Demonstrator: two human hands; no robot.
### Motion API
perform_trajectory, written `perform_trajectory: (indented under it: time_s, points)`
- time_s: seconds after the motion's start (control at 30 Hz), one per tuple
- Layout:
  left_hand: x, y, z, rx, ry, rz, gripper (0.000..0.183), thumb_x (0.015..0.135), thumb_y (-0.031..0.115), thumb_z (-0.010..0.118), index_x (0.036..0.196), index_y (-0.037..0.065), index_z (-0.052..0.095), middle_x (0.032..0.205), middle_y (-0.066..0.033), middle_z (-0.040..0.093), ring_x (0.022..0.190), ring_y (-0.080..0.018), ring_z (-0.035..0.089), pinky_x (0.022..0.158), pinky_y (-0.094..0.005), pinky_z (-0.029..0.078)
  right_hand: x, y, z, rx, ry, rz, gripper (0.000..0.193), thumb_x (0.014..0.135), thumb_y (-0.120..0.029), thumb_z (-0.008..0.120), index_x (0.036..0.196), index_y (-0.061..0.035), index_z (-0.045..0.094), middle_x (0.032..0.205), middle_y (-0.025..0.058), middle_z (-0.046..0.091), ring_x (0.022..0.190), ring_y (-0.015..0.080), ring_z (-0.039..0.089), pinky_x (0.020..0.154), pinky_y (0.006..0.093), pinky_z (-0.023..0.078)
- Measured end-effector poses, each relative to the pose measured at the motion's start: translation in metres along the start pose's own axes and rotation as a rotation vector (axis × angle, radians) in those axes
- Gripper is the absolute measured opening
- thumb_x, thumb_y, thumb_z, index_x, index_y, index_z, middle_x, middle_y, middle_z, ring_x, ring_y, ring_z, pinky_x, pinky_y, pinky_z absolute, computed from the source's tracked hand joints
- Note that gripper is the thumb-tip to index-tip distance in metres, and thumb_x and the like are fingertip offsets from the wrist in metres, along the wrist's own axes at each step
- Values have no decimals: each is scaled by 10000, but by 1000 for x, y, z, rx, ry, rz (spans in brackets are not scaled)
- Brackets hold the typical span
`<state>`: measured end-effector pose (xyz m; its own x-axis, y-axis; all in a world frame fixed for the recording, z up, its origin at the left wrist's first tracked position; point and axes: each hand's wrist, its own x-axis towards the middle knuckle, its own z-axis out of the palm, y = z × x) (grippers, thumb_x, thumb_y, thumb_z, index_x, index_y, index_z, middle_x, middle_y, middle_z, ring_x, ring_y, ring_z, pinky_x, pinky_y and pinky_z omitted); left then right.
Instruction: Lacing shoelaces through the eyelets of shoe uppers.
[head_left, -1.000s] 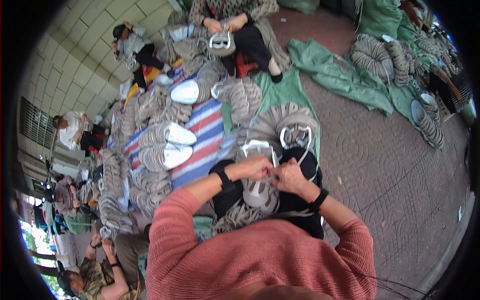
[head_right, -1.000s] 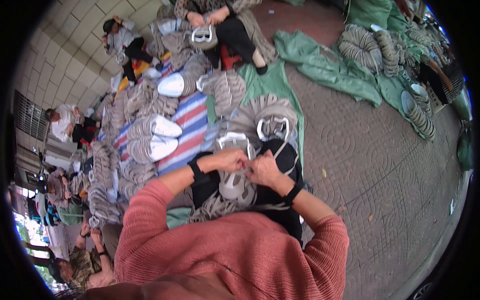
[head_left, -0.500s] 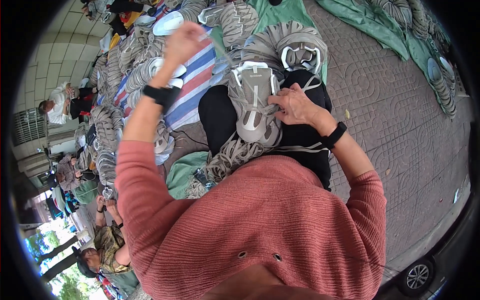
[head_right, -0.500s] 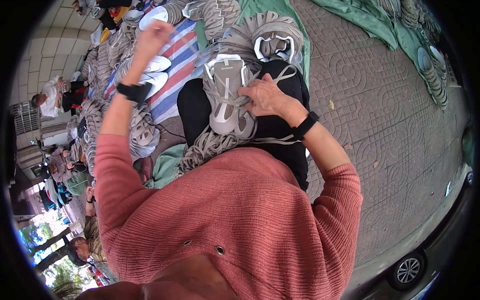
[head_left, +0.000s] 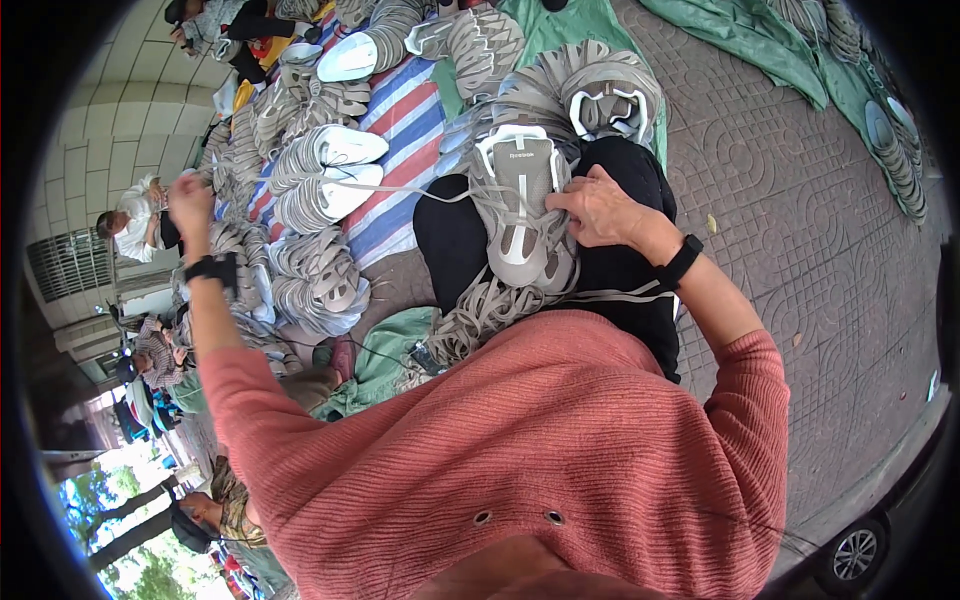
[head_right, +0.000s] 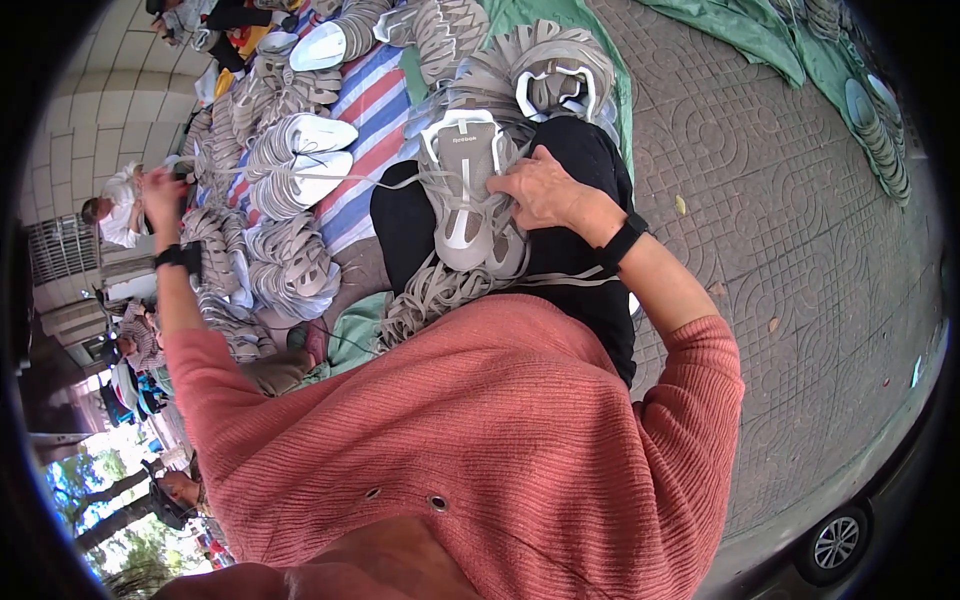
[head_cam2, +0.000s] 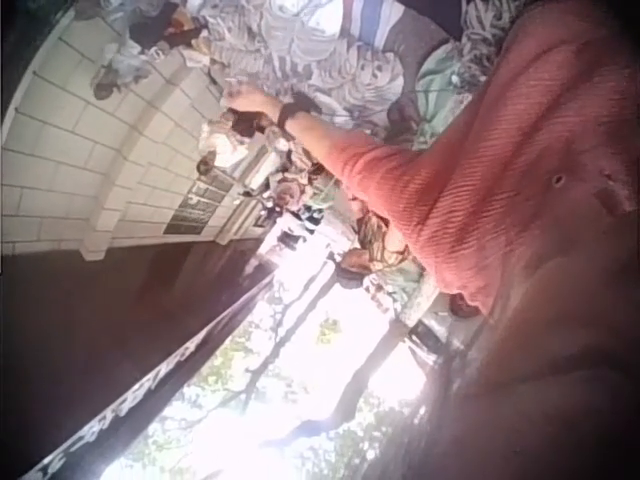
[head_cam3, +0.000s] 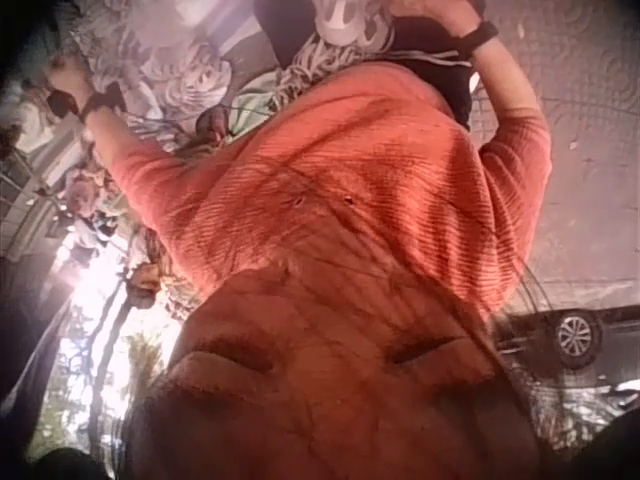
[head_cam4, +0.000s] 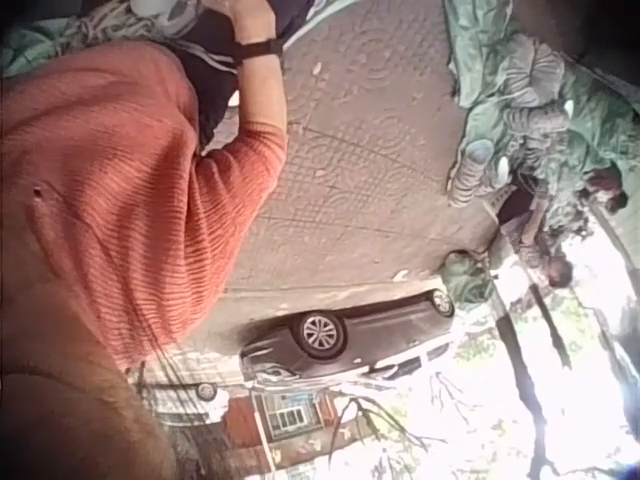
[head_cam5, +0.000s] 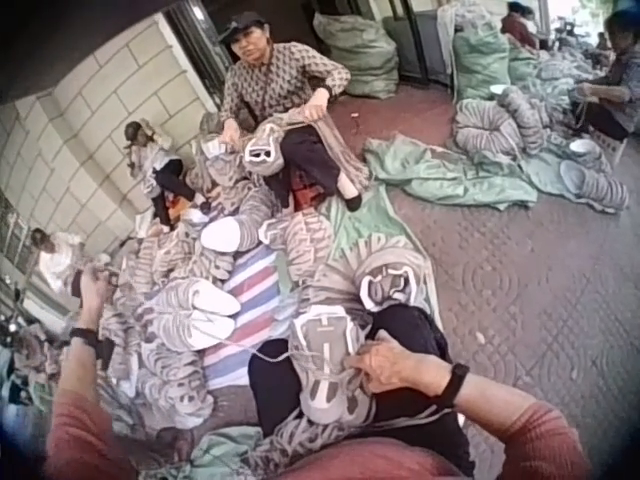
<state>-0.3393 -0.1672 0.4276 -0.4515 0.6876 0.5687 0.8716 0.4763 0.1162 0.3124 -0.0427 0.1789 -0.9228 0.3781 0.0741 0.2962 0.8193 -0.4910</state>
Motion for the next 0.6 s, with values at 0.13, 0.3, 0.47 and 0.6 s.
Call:
perform_trajectory:
  time_s: [0.13,0.3,0.47,0.6]
  points:
    - [-143,219,127,-482,-216,170,408,742,74,672,1104,4,498,912,-120,565,791,-226,577,690,-319,466,-12,18,11,24,49,79,305,722,-165,621,1026,-151,594,757,112,617,804,274,603,770,377,367]
    - [-255,376,116,-692,-536,805,224,713,89,677,918,58,592,984,-85,522,906,-281,510,812,-356,429,-5,16,9,57,37,81,274,756,-150,607,1028,-158,588,770,111,620,816,283,600,763,384,377]
    - [-271,406,125,-576,-674,1076,217,714,127,679,907,83,590,964,-76,499,937,-256,479,783,-352,389,-9,12,6,82,30,112,278,757,-146,607,1034,-164,583,808,114,623,863,281,594,792,401,385]
    - [-265,417,137,-447,-644,1309,122,750,93,610,835,70,526,905,-80,479,891,-240,472,753,-362,371,-10,16,16,126,88,100,291,751,-123,609,1038,-153,575,830,121,621,890,287,588,811,425,402]
